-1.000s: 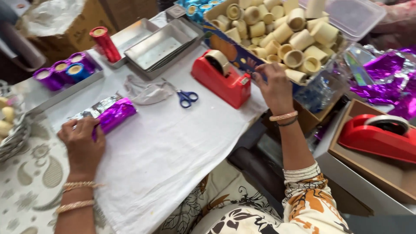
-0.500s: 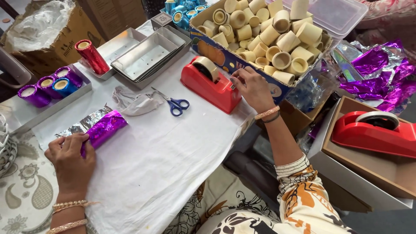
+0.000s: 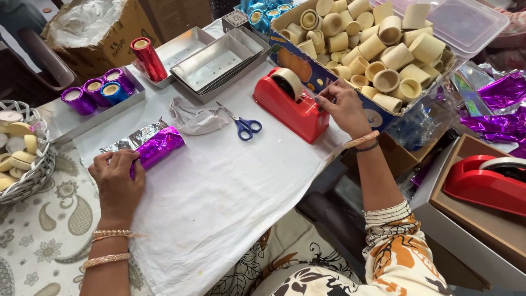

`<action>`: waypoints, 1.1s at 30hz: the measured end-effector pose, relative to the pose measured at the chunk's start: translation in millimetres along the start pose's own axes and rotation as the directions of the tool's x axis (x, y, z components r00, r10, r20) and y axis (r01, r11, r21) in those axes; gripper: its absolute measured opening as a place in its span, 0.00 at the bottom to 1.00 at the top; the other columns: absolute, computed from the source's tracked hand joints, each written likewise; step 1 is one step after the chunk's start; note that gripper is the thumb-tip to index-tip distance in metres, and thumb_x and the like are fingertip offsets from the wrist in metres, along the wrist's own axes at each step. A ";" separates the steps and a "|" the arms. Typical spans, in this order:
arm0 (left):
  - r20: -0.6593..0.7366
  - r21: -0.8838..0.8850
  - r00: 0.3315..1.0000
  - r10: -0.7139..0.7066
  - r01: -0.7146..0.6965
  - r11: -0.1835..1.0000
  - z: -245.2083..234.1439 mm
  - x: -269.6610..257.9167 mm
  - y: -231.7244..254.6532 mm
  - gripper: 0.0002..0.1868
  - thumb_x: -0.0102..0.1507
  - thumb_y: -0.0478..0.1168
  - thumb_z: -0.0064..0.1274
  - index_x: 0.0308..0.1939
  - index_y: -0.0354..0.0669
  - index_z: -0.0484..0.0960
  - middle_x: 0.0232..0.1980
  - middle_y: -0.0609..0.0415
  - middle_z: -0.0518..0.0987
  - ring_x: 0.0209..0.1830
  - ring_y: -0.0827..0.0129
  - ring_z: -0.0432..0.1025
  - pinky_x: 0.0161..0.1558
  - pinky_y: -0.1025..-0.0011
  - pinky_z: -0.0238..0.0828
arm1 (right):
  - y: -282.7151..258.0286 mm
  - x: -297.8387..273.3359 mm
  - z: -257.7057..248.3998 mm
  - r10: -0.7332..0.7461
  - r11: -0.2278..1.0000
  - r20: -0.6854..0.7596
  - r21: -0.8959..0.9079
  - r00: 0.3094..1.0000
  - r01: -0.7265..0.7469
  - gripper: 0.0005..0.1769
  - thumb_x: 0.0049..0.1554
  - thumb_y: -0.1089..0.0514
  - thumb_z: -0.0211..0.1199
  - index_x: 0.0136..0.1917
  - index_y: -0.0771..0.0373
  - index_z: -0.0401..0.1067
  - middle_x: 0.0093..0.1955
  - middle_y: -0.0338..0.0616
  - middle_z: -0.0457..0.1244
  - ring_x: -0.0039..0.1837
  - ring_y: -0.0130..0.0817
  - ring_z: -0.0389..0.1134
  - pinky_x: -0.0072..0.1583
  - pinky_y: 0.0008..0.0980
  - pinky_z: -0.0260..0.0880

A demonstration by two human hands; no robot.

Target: Wrapping small clay lamps with purple foil and securing them with tape.

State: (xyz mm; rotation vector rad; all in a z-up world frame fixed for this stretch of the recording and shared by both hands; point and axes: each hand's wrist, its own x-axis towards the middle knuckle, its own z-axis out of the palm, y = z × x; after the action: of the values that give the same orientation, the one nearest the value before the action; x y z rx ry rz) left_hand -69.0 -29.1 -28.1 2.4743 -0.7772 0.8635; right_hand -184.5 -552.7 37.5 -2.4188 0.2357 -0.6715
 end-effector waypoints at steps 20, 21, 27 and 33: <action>0.003 0.002 1.000 -0.003 0.003 1.000 4.2 0.9 -3.0 0.10 0.64 0.35 0.59 0.50 0.44 0.81 0.54 0.59 0.82 0.62 0.55 0.67 0.67 0.57 0.58 | 7.1 -6.2 2.3 0.127 0.872 0.127 0.458 0.984 -0.172 0.05 0.62 0.61 0.63 0.50 0.65 0.73 0.48 0.35 0.63 0.49 0.21 0.64 0.54 0.22 0.69; 0.004 0.000 1.000 -0.004 0.004 1.000 4.7 0.7 -3.3 0.10 0.64 0.35 0.58 0.50 0.44 0.81 0.54 0.59 0.82 0.62 0.55 0.67 0.67 0.57 0.57 | 5.1 -6.7 2.3 0.149 0.858 0.138 0.475 0.979 -0.197 0.05 0.63 0.61 0.63 0.50 0.65 0.72 0.46 0.34 0.65 0.49 0.20 0.63 0.53 0.21 0.68; 0.007 0.010 1.000 -0.015 0.015 1.000 3.5 1.8 -1.2 0.10 0.64 0.35 0.59 0.49 0.44 0.81 0.53 0.59 0.82 0.62 0.54 0.67 0.66 0.57 0.57 | 19.0 -6.6 7.6 0.123 0.783 0.136 0.595 0.983 -0.181 0.05 0.66 0.60 0.60 0.52 0.64 0.69 0.48 0.34 0.65 0.50 0.19 0.64 0.55 0.21 0.69; 0.004 0.002 1.000 -0.005 0.005 1.000 6.0 0.8 -4.0 0.10 0.64 0.35 0.58 0.49 0.43 0.81 0.53 0.58 0.82 0.62 0.54 0.67 0.66 0.56 0.57 | 19.3 -13.0 9.5 0.122 0.691 0.123 0.701 0.985 -0.173 0.06 0.67 0.60 0.58 0.56 0.64 0.68 0.50 0.35 0.65 0.51 0.20 0.65 0.56 0.22 0.69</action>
State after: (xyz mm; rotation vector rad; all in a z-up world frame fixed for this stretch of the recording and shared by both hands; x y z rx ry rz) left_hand -63.4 -29.5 -32.7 2.4793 -0.7710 0.8587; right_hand -190.9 -559.1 14.0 -1.6405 0.1072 -0.4817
